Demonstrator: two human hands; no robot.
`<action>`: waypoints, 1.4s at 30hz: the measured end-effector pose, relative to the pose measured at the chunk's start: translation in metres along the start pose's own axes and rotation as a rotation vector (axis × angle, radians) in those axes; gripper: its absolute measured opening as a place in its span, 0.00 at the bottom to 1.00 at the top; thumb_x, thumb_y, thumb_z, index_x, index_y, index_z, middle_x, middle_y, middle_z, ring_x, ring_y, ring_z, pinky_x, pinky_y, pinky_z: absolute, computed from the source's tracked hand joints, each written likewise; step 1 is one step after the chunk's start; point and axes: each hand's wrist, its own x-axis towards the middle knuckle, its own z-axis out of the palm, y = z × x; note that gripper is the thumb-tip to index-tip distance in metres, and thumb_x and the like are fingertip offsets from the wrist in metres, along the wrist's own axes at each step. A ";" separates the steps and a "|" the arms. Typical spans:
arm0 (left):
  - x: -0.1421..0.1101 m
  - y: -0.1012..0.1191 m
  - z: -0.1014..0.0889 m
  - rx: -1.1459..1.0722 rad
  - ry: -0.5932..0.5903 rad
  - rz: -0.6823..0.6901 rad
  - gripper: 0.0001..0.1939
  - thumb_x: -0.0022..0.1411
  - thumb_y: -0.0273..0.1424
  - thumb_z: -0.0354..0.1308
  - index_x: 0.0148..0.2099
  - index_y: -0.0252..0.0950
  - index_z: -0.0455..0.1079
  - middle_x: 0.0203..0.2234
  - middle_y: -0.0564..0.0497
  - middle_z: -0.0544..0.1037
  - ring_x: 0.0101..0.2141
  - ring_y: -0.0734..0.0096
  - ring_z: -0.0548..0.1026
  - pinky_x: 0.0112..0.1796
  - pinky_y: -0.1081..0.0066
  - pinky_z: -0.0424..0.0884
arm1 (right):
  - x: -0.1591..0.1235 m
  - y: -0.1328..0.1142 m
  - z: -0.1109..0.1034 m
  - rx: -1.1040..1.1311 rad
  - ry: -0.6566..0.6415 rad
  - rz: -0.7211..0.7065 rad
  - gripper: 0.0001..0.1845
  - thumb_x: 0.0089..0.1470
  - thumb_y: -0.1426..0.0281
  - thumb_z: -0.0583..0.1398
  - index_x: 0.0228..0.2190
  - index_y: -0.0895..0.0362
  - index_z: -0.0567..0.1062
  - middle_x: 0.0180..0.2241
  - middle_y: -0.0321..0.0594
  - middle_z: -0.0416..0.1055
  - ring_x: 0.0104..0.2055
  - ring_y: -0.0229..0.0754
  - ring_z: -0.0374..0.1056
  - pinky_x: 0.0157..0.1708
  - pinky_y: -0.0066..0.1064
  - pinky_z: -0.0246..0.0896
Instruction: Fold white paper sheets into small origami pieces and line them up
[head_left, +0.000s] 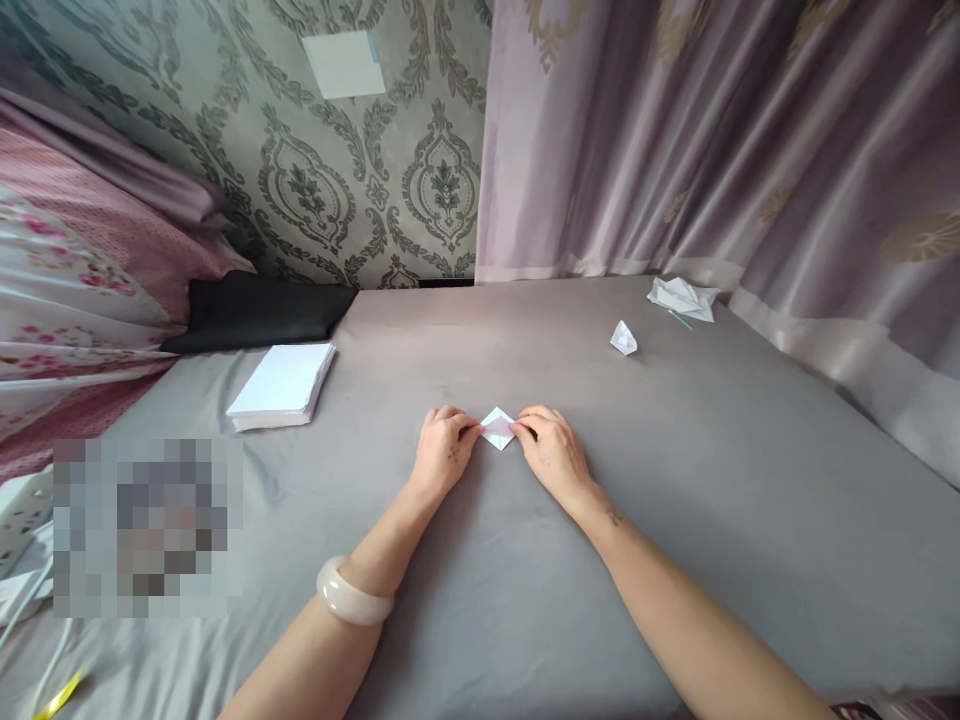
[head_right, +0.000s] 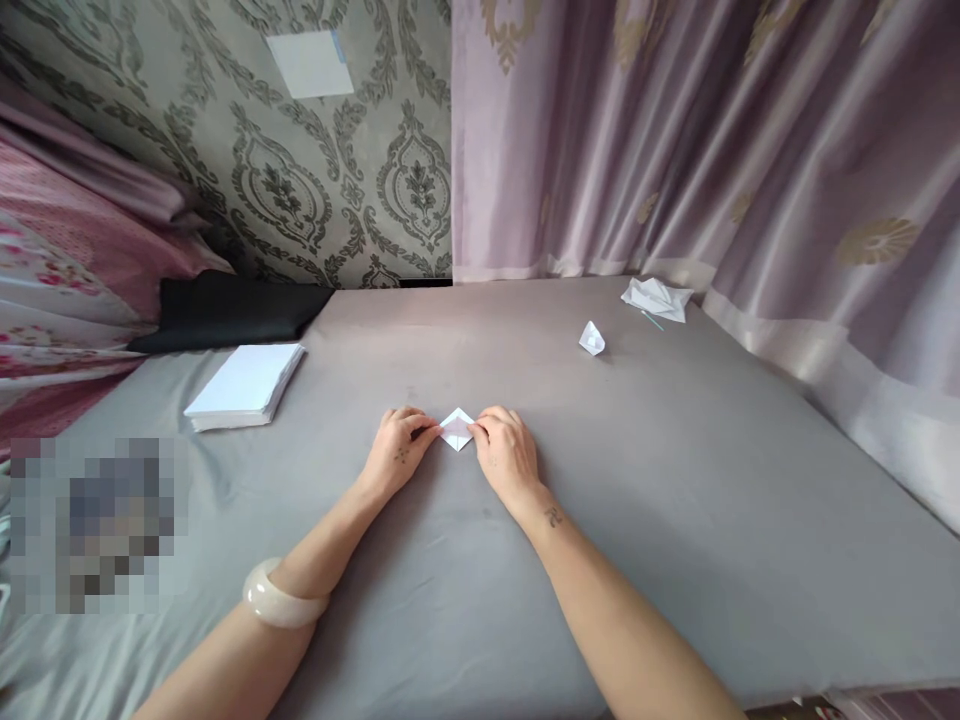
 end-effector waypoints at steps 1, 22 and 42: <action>0.000 0.000 0.000 0.003 0.000 -0.007 0.10 0.64 0.33 0.54 0.38 0.38 0.76 0.36 0.47 0.76 0.40 0.62 0.69 0.43 0.63 0.69 | 0.001 0.000 0.000 0.013 0.001 0.014 0.11 0.59 0.69 0.56 0.30 0.55 0.78 0.39 0.40 0.74 0.42 0.43 0.68 0.43 0.33 0.63; 0.005 0.001 0.009 0.119 0.008 -0.084 0.10 0.64 0.34 0.52 0.33 0.35 0.70 0.39 0.42 0.70 0.38 0.60 0.65 0.41 0.60 0.67 | 0.014 -0.011 0.005 -0.257 -0.100 0.094 0.09 0.60 0.70 0.54 0.34 0.59 0.73 0.39 0.48 0.69 0.41 0.46 0.67 0.39 0.35 0.61; -0.003 0.026 -0.006 0.454 -0.184 0.357 0.15 0.66 0.23 0.44 0.46 0.38 0.71 0.43 0.46 0.75 0.46 0.60 0.67 0.47 0.58 0.58 | -0.006 -0.018 0.008 -0.056 -0.032 -0.214 0.23 0.59 0.80 0.44 0.51 0.58 0.68 0.51 0.48 0.70 0.54 0.45 0.64 0.54 0.39 0.60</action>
